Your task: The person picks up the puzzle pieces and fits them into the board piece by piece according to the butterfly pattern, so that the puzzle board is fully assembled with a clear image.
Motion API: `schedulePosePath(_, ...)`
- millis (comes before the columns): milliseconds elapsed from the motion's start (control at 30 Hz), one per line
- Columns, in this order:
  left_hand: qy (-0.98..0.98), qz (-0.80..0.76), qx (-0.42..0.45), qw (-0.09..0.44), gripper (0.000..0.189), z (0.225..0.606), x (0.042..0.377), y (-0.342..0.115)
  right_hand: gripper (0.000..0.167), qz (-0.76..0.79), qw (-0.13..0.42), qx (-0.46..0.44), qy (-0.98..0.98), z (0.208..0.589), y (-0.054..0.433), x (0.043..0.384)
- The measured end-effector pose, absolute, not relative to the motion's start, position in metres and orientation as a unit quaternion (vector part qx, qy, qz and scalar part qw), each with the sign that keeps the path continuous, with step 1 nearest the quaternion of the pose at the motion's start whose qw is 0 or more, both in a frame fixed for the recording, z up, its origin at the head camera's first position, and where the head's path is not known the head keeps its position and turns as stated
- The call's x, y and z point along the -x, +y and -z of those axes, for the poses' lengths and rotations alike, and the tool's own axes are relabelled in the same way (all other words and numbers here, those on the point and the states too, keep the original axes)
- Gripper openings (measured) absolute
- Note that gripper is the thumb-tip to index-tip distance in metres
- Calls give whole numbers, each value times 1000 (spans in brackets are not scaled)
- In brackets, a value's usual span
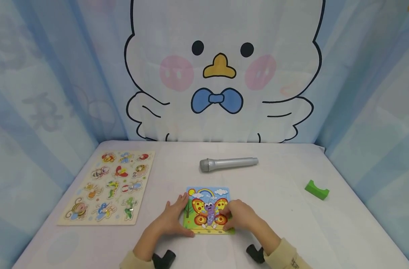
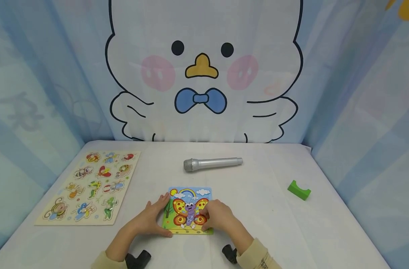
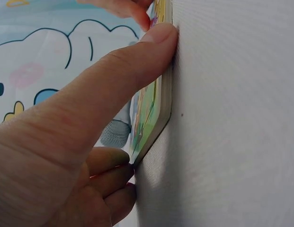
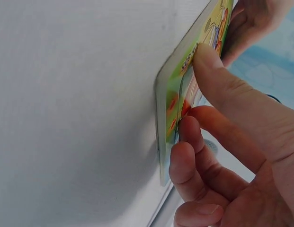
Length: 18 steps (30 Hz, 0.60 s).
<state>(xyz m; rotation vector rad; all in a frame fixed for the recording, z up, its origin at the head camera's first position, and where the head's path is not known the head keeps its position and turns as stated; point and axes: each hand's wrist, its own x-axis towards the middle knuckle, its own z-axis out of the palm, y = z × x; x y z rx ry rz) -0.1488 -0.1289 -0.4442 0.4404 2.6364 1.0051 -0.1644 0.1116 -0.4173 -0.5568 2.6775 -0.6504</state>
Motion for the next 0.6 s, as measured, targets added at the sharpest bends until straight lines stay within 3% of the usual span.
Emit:
schedulePosePath(333, 913, -346, -159, 145, 112, 446, 147, -129, 41, 215, 130, 221, 942, 417, 116, 157)
schedulePosePath(600, 912, -349, -157, 146, 117, 446, 149, -128, 45, 232, 157, 233, 931, 416, 121, 161)
